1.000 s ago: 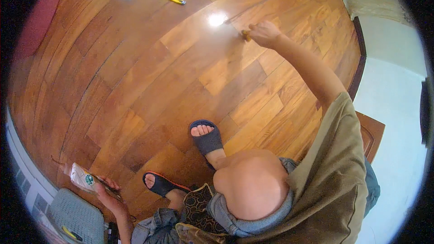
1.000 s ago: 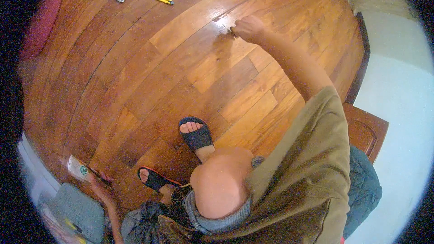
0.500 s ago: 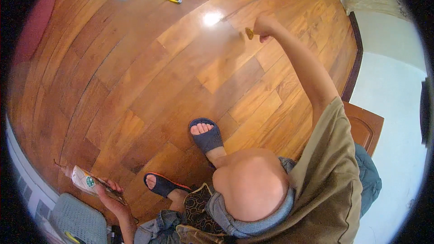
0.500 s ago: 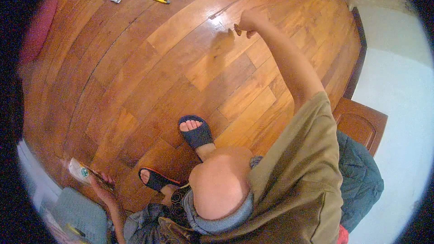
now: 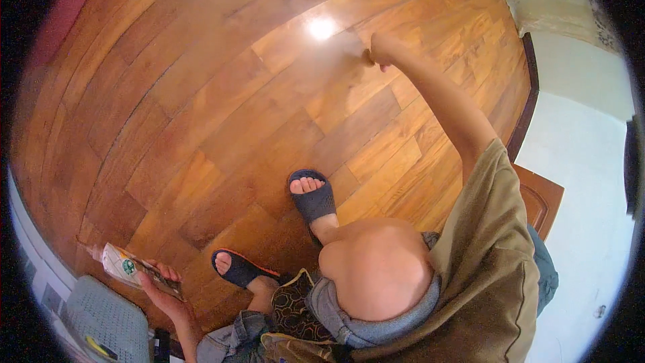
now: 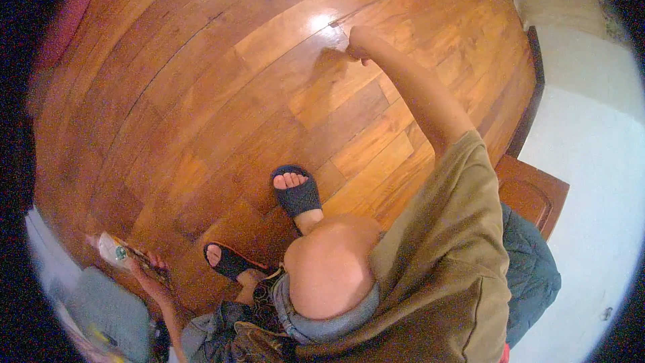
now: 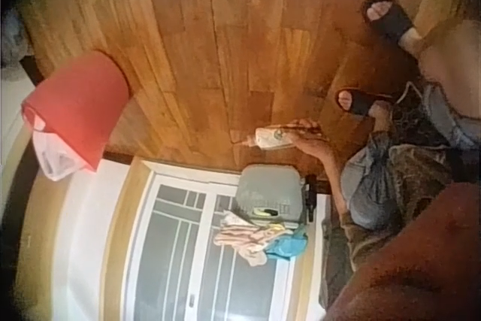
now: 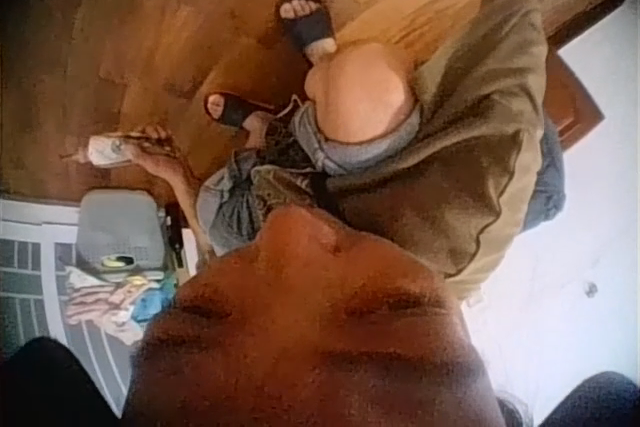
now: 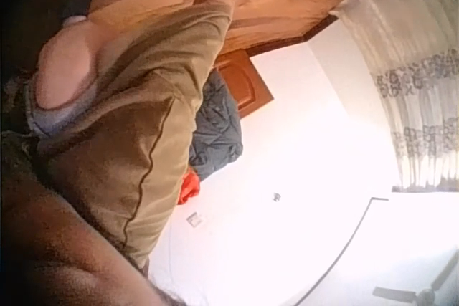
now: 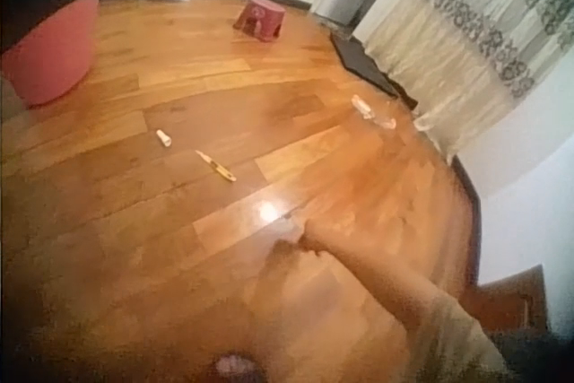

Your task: The person applies a substance from a tube to cracks in a wooden floor and spreads it using a yellow scraper.

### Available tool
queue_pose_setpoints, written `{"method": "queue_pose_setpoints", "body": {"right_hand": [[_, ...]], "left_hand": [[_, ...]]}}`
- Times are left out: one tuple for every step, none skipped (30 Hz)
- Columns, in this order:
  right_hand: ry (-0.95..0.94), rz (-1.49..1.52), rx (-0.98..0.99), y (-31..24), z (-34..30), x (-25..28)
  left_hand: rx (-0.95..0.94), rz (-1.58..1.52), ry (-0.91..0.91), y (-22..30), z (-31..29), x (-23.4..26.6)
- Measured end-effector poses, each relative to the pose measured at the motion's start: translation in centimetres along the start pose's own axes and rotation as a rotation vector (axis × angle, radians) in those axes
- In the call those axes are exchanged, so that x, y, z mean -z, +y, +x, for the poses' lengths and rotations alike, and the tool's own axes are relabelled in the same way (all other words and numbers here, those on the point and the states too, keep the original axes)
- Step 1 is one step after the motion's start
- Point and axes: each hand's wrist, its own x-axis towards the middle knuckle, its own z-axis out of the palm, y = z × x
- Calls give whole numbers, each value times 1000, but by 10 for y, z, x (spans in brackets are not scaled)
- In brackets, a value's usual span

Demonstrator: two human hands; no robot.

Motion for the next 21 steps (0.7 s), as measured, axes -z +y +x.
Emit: {"method": "queue_pose_setpoints", "body": {"right_hand": [[-30,-7,10,-4,-1,-2],[-60,-14,21,-8,-2,-4],[-62,-20,26,-14,-3,-7],[-87,-23,62,-19,-5,-9],[-112,-26,98,-25,-7,-13],[-113,-32,101,-31,-10,-18],[-104,-10,108,-40,-15,-24],[-98,13,120,-49,-18,-32],[-100,8,126,-59,-20,-40],[-111,11,125,-68,-20,-49],[-123,14,128,-84,-28,-53],[-151,23,146,-96,-36,-57],[-148,17,143,-103,-40,-63],[-144,-32,186,-110,-39,-73],[-140,-81,228,-118,-40,-82],[-142,-84,229,-128,-42,-93],[-106,-207,340,-139,-46,-103],[-69,-331,450,-147,-50,-112],[-71,-338,447,-155,-59,-119],[32,-185,426,-162,-69,-127],[135,-33,404,-166,-76,-130]], "left_hand": [[-6,-10,-34,-3,4,6],[-13,-21,-67,-5,7,10],[-11,-23,-59,-6,7,13],[-21,-30,-64,-6,7,13],[-32,-36,-68,-6,8,13],[-29,-40,-62,-7,10,15],[-20,-37,-62,-8,11,17],[-12,-32,-58,-8,12,19],[-11,-34,-51,-9,13,21],[5,-63,-84,-9,14,22],[20,-91,-114,-10,15,25],[19,-92,-105,-11,15,27],[31,-85,-90,-12,17,27],[41,-76,-74,-14,18,28],[42,-80,-75,-15,20,30],[28,-92,-89,-17,22,34],[15,-106,-105,-19,24,36],[19,-109,-105,-19,24,33],[12,-99,-90,-18,24,29],[0,-88,-76,-17,24,27],[1,-92,-77,-18,26,28]]}}
